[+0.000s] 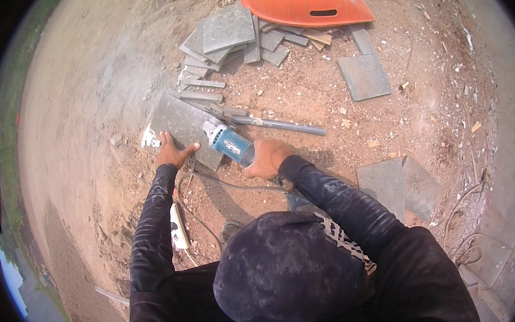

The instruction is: The person uses an angle grinder to cut a rectangular tile placed on the ground. They hold the tile steady with one hand while guiding the grinder along a marked line, creating dust. After completing the cut, they separate the pieces and set the grinder aside.

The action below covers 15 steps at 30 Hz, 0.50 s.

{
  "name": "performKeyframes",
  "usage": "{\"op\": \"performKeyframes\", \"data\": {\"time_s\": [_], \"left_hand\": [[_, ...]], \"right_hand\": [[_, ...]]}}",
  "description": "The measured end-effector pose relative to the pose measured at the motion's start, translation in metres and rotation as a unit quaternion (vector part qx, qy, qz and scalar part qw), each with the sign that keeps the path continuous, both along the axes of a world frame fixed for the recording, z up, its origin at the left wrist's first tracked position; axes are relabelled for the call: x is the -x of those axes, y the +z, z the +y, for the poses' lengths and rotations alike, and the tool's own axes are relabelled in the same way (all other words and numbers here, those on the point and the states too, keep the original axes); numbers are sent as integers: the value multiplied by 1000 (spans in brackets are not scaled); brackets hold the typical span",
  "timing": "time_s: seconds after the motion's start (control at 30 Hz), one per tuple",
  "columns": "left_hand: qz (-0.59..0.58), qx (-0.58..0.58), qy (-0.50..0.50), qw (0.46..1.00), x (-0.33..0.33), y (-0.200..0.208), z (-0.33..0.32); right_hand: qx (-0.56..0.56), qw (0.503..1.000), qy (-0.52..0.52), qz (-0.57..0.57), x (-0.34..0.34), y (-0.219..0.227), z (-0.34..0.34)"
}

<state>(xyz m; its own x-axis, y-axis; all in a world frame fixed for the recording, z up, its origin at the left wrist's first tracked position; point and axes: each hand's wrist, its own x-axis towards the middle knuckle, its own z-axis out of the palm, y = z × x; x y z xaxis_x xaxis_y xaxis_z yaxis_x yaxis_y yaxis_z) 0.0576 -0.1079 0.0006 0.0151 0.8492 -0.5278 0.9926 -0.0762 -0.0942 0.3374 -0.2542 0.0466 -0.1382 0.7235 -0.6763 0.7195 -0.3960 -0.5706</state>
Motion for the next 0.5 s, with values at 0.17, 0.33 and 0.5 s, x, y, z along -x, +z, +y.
{"op": "performKeyframes", "data": {"time_s": [0.17,0.33,0.5], "left_hand": [[4,0,9,1000,1,-4,1],[-27,-19,-2,999,6,-11,1],[-43,-32,-26,998,16,-25,1]], "right_hand": [[-20,999,-43,19,-1,-1,-13],[-71,995,-66,-6,5,2,-11],[-83,992,-91,-1,20,-3,13]]}}
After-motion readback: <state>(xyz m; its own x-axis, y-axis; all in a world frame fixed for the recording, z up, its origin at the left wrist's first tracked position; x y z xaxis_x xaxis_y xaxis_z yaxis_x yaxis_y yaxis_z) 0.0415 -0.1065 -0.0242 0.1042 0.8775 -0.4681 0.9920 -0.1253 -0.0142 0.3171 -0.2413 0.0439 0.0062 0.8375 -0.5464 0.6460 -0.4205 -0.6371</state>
